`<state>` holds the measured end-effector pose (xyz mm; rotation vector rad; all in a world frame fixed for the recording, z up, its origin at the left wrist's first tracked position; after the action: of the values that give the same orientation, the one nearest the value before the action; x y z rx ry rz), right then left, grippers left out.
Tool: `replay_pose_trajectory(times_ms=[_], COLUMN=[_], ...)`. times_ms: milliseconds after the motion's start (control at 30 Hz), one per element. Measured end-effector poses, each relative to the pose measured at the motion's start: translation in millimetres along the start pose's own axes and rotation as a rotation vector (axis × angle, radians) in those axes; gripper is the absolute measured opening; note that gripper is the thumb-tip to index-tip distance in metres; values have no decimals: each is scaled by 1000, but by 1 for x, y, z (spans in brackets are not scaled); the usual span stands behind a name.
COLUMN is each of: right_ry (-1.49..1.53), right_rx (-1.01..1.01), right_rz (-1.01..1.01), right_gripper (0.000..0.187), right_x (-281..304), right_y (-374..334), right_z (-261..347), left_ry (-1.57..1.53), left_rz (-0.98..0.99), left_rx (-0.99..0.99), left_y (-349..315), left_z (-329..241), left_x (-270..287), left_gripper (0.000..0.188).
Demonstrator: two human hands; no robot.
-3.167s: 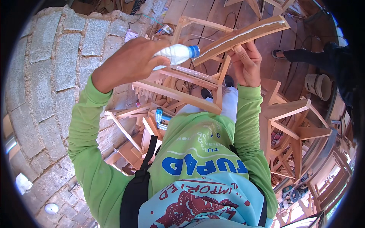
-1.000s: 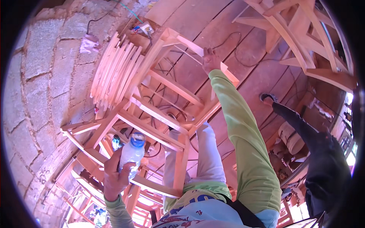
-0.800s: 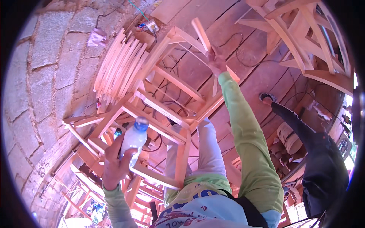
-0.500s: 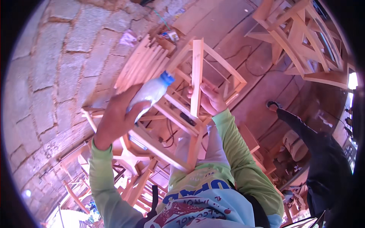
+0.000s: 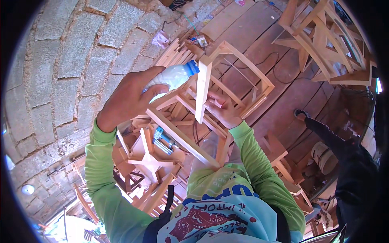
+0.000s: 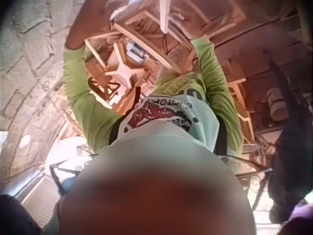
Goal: Apply glue to wooden slats and assemble a chair frame using a pneumatic stapler.
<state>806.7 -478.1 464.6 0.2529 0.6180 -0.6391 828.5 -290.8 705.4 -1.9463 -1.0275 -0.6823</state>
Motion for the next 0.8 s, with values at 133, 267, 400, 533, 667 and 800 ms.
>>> replay_pose_trajectory(times_ms=[133, 267, 400, 533, 667, 800], right_ry=[-46, 52, -30, -57, -52, -79], right_rx=[25, 58, 38, 54, 67, 77], right_rz=[79, 93, 64, 52, 67, 69], right_gripper=[35, 39, 40, 41, 41, 39], right_x=[-6, -9, -5, 2, 7, 8], right_y=[2, 2, 0, -1, -2, -3], right_z=[1, 6, 7, 3, 1, 4], left_ry=[-2, -41, -38, -54, -61, -37], left_rz=[33, 20, 2, 11, 2, 23], left_rx=[23, 49, 78, 101, 132, 149], left_y=[-1, 2, 2, 6, 9, 10], left_z=[2, 1, -1, -1, -1, -5], left_x=[-4, -7, -8, -11, -12, -10], left_gripper=[34, 35, 33, 34, 36, 34])
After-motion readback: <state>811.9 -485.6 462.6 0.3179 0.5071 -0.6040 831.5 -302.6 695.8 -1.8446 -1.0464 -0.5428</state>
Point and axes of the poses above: each hand's wrist, its own y-axis towards the middle knuckle, its own x-axis out of the back of the hand, z = x × y, the point moved 5 cm from there along y, towards the middle knuckle, and after that the axes turned 10 degrees about z, right-handed, at the moved point
